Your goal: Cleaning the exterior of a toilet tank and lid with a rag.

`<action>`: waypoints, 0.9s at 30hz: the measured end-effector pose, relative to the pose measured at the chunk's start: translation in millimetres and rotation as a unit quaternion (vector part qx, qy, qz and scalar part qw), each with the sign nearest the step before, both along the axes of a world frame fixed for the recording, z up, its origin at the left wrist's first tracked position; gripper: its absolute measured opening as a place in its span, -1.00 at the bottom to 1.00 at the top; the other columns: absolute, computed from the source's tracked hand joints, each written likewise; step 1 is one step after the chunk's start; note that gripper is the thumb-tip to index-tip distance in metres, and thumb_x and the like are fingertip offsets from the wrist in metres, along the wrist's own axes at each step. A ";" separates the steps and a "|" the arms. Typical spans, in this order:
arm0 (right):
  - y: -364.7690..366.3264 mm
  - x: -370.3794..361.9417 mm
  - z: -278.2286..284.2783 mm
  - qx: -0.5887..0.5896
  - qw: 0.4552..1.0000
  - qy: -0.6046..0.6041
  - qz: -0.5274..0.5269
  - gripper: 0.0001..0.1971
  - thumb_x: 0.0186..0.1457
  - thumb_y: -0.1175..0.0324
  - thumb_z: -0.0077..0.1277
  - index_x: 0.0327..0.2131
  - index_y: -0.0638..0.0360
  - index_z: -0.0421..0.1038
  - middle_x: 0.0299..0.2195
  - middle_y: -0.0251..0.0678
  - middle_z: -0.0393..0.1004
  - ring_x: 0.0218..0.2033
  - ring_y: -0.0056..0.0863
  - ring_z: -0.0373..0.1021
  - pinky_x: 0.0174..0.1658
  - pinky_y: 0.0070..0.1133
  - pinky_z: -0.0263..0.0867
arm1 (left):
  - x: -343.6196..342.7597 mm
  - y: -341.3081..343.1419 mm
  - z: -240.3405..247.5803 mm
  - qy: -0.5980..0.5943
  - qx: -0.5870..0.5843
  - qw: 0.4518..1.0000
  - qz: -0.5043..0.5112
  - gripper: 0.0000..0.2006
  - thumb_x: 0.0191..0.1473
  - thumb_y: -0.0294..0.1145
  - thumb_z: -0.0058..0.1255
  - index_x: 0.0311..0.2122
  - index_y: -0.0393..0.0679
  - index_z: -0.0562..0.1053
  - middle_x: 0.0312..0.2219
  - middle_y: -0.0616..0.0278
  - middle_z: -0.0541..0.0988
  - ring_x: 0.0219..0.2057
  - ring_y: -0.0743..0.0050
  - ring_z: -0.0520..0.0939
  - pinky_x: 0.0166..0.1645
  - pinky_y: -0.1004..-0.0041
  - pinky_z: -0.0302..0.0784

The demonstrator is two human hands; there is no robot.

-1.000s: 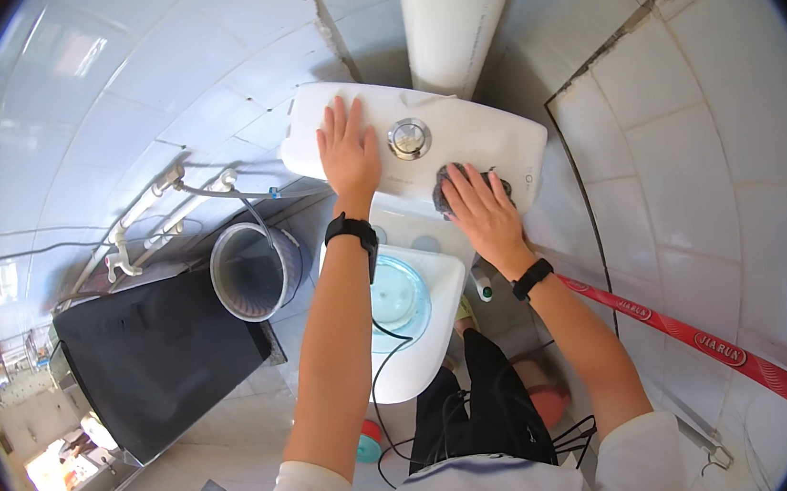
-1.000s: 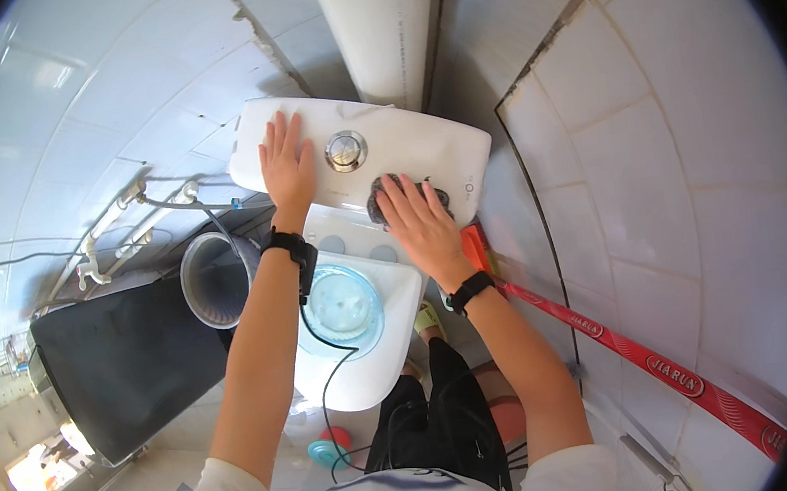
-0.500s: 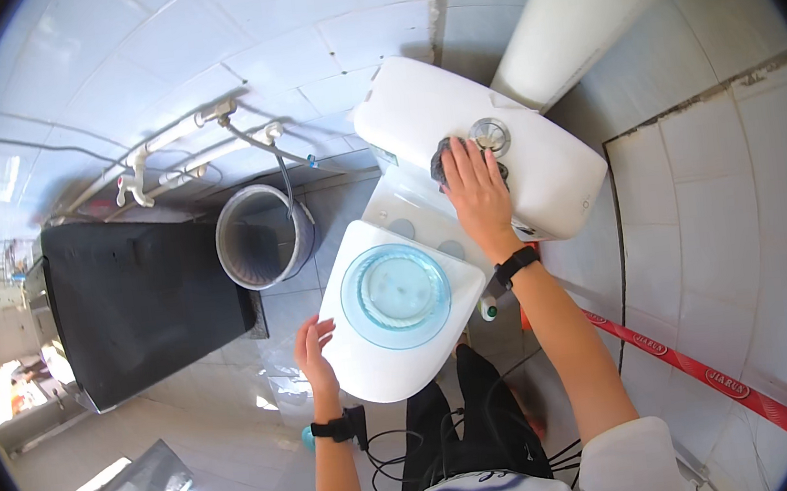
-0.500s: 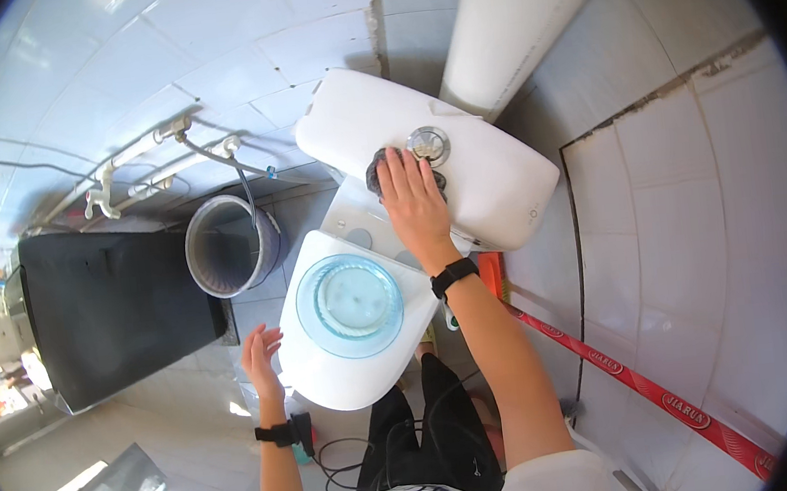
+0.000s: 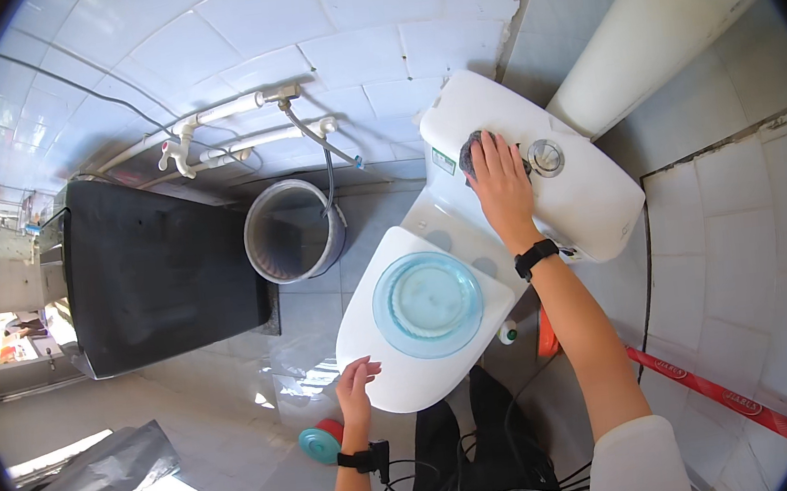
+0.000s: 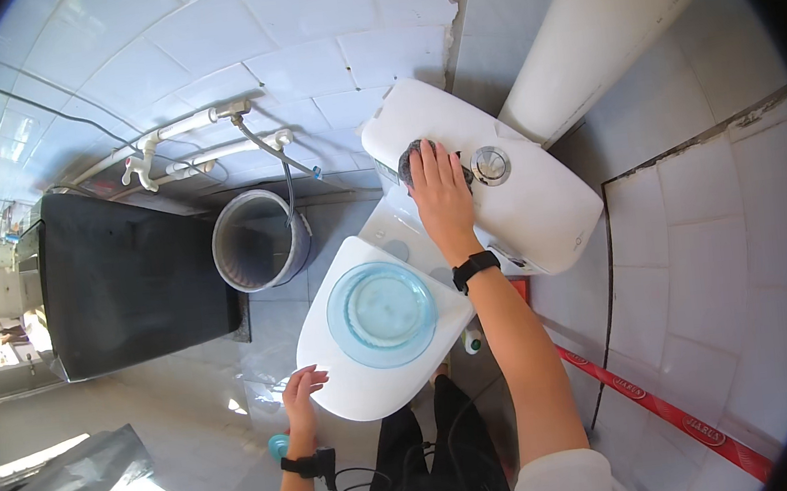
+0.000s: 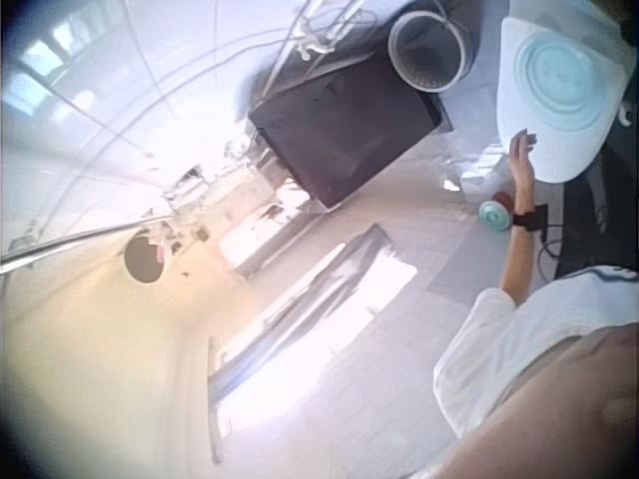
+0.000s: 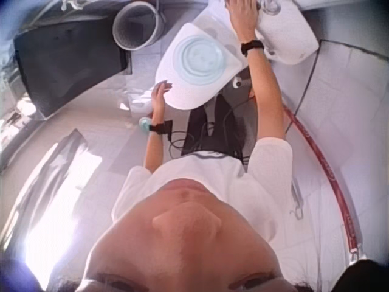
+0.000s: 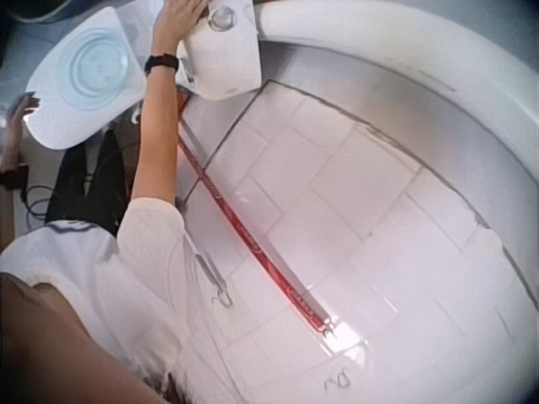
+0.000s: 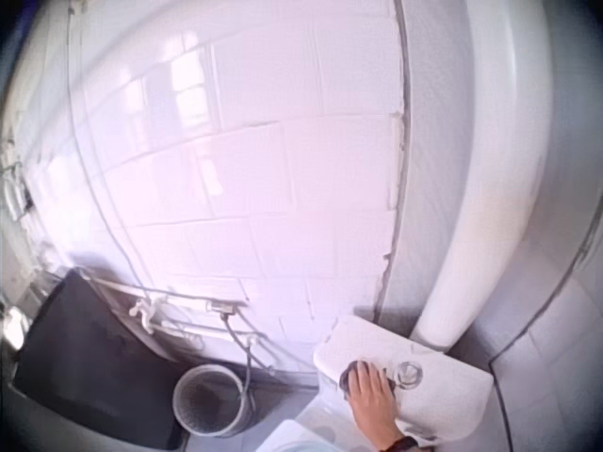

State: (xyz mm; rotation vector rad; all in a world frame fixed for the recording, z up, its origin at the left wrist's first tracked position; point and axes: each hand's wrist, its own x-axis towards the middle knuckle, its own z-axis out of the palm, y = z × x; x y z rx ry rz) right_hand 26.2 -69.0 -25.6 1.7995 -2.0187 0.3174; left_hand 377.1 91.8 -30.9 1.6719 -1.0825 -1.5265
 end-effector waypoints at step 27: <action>125.9 131.5 -126.4 0.294 0.871 -0.361 0.157 -0.66 -0.04 0.35 0.04 -0.14 0.17 0.36 -0.13 -0.12 0.31 -0.19 -0.17 0.30 -0.17 -0.40 0.26 | -36.4 61.5 -272.4 -0.497 -0.053 0.861 0.093 -0.45 0.08 -0.31 -0.29 0.17 -0.26 -0.03 0.18 0.02 -0.01 0.22 -0.05 -0.08 0.23 0.10 -0.21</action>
